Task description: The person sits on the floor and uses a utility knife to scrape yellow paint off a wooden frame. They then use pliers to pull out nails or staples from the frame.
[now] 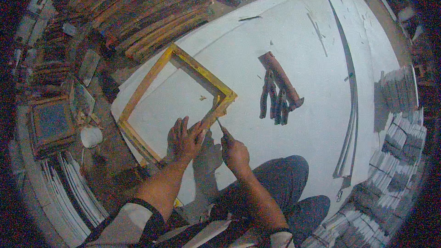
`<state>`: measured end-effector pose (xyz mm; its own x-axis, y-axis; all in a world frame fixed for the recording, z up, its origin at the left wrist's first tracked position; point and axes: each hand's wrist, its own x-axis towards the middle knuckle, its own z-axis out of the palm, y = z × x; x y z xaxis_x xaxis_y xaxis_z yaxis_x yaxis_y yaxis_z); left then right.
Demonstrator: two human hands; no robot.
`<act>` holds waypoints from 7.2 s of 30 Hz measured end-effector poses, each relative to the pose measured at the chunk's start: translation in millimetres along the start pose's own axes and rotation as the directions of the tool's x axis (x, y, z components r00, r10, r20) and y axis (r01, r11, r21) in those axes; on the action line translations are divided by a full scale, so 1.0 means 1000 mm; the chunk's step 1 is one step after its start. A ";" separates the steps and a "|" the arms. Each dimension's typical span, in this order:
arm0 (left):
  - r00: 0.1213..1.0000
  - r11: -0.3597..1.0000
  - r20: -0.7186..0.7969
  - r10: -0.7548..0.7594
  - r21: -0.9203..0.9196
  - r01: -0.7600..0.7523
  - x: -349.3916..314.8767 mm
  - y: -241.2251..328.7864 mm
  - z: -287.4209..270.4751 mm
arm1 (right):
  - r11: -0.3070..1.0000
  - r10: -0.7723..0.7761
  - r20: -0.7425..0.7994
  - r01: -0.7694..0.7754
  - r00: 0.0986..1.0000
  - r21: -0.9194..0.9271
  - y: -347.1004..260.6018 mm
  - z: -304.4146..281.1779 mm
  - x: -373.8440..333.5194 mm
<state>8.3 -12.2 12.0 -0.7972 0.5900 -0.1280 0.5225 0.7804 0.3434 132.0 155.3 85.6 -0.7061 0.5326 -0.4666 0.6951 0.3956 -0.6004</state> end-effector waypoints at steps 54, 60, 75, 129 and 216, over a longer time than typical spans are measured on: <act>0.987 0.986 0.000 0.163 0.043 -0.163 0.000 -0.011 0.002 | 0.996 0.021 0.093 -0.029 0.995 0.084 -0.010 0.000 0.002; 0.989 0.989 0.016 0.146 0.028 -0.147 0.002 -0.010 0.000 | 0.998 0.043 0.088 -0.039 0.995 -0.044 -0.023 -0.004 0.012; 0.972 0.945 0.000 0.236 0.231 -0.230 -0.001 -0.035 0.039 | 0.990 -0.014 0.170 -0.011 0.985 0.142 -0.016 0.001 0.031; 0.987 0.987 -0.006 0.163 0.010 -0.163 -0.001 -0.016 0.011 | 0.999 -0.015 0.092 0.011 0.996 0.047 0.003 0.005 0.001; 0.976 0.975 -0.030 0.216 0.050 -0.215 0.005 -0.004 -0.018 | 0.835 -0.338 0.077 0.336 0.938 -0.436 0.050 -0.007 0.033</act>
<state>-3.4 -15.5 26.9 -0.6740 0.7384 -0.0225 0.6960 0.6449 0.3157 144.6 197.6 44.9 -0.9075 0.3088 -0.2849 0.4020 0.8353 -0.3751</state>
